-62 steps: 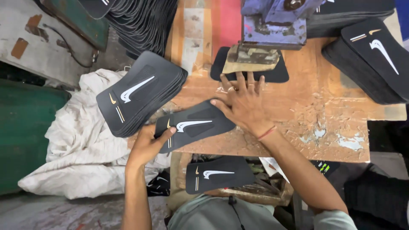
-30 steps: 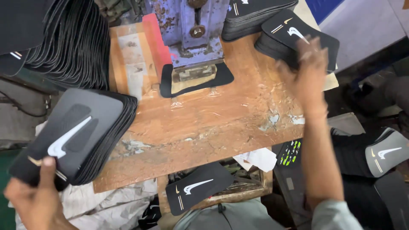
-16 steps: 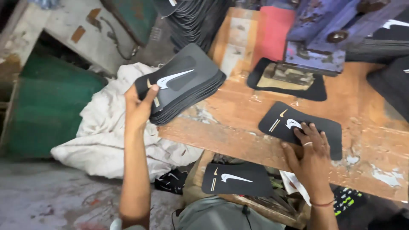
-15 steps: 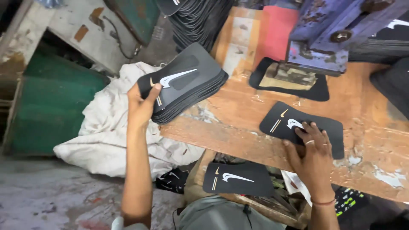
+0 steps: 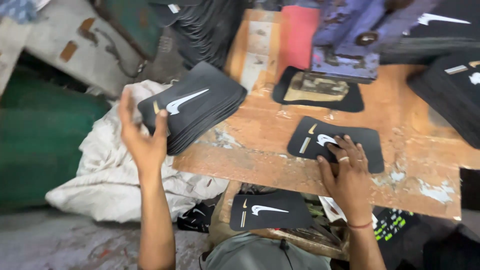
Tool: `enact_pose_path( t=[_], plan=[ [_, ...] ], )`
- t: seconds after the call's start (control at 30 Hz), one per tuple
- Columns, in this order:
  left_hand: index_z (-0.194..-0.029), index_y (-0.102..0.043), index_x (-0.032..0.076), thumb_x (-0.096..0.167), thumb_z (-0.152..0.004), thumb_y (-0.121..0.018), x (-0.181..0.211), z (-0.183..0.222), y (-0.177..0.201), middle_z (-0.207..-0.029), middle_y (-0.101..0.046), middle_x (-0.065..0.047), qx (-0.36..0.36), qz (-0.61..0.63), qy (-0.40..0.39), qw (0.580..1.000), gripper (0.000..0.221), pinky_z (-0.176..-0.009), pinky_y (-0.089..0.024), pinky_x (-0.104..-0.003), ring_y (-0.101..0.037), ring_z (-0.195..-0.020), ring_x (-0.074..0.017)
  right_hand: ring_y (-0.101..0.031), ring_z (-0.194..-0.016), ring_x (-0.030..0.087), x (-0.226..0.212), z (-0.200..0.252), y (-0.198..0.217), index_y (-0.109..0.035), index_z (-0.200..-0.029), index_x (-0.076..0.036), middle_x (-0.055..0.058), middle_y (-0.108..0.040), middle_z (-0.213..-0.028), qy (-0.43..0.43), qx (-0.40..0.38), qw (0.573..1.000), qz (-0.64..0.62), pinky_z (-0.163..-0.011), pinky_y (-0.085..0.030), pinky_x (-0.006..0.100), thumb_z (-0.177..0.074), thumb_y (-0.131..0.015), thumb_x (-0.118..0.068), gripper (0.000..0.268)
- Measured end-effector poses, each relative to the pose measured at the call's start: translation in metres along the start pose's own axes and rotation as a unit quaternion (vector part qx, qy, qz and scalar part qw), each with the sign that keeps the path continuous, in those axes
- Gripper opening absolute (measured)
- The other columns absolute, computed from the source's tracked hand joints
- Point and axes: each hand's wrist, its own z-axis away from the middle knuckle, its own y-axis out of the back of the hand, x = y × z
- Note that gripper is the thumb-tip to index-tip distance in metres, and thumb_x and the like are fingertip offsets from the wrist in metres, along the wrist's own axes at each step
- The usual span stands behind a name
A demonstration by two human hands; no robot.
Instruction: Applying branded logos to shoe components using a specialized stamping or heat press machine.
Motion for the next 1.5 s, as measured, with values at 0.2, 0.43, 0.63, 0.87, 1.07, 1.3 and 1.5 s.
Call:
enact_pose_path(
  t=[0.2, 0.43, 0.63, 0.87, 1.07, 1.3, 1.5],
  plan=[
    [-0.147, -0.053, 0.009, 0.007, -0.099, -0.078, 0.020, 0.050, -0.059, -0.121, -0.074, -0.011, -0.165, 0.072, 0.010, 0.984, 0.054, -0.085, -0.061, -0.031, -0.072, -0.097, -0.0184, -0.053, -0.140, 0.036, 0.004, 0.001, -0.002, -0.067, -0.121, -0.003, 0.015, -0.063, -0.138, -0.001, -0.004, 1.000, -0.004, -0.121, -0.038, 0.053, -0.095, -0.073, -0.023, 0.034],
    [-0.147, -0.043, 0.003, 0.023, -0.092, -0.077, 0.003, 0.038, -0.176, -0.084, -0.076, -0.012, -0.331, 0.116, 0.041, 0.936, 0.067, -0.063, -0.060, -0.032, -0.074, -0.071, -0.0183, -0.053, -0.139, 0.035, 0.005, -0.001, -0.001, -0.066, -0.121, -0.003, 0.014, -0.062, -0.138, -0.012, -0.013, 1.000, -0.005, -0.120, -0.036, 0.053, -0.093, -0.073, -0.023, 0.035],
    [-0.120, -0.063, 0.007, 0.032, -0.096, -0.066, 0.012, 0.017, -0.220, -0.062, -0.071, -0.006, -0.361, 0.078, 0.186, 0.911, 0.035, -0.054, -0.057, -0.035, -0.073, -0.052, -0.0197, -0.051, -0.140, 0.035, 0.007, 0.000, -0.003, -0.066, -0.121, -0.003, 0.014, -0.062, -0.138, -0.009, -0.016, 1.000, -0.012, -0.120, -0.035, 0.053, -0.092, -0.073, -0.022, 0.035],
    [-0.089, -0.068, 0.006, 0.027, -0.097, -0.070, -0.008, 0.049, -0.211, -0.073, -0.071, -0.019, -0.294, -0.037, -0.030, 0.955, 0.022, -0.064, -0.052, -0.047, -0.070, -0.068, -0.0383, -0.034, -0.148, 0.042, -0.021, 0.022, -0.010, -0.055, -0.143, -0.009, 0.020, -0.044, -0.155, 0.011, -0.057, 0.998, 0.041, -0.121, -0.022, 0.062, -0.093, -0.066, -0.042, 0.061],
    [-0.100, -0.072, 0.004, 0.027, -0.093, -0.071, -0.039, 0.080, -0.039, -0.073, -0.074, -0.010, -0.391, -0.031, 0.252, 0.885, 0.023, -0.055, -0.052, -0.037, -0.068, -0.060, -0.0174, -0.016, -0.154, 0.045, -0.014, 0.025, -0.016, -0.040, -0.156, -0.015, 0.020, -0.024, -0.166, 0.056, -0.101, 0.993, 0.040, -0.119, -0.007, 0.071, -0.090, -0.060, -0.060, 0.082],
    [-0.112, -0.077, 0.002, 0.020, -0.092, -0.076, -0.046, 0.080, -0.028, -0.082, -0.070, 0.001, -0.395, 0.077, 0.309, 0.862, 0.027, -0.063, -0.045, -0.028, -0.056, -0.073, -0.0077, -0.023, -0.153, 0.049, -0.006, -0.081, -0.063, -0.039, -0.161, -0.012, 0.027, -0.030, -0.165, 0.113, -0.070, 0.988, 0.073, -0.117, -0.016, 0.076, -0.098, -0.058, -0.063, 0.084],
    [-0.108, -0.077, 0.001, 0.021, -0.093, -0.074, -0.057, 0.089, -0.036, -0.086, -0.073, 0.002, -0.392, 0.150, 0.261, 0.869, 0.025, -0.069, -0.050, -0.025, -0.058, -0.078, -0.0029, -0.032, -0.143, 0.053, -0.020, -0.085, -0.076, -0.054, -0.152, -0.017, 0.026, -0.039, -0.154, 0.082, -0.067, 0.992, 0.070, -0.110, -0.021, 0.079, -0.095, -0.058, -0.067, 0.076]
  ],
)
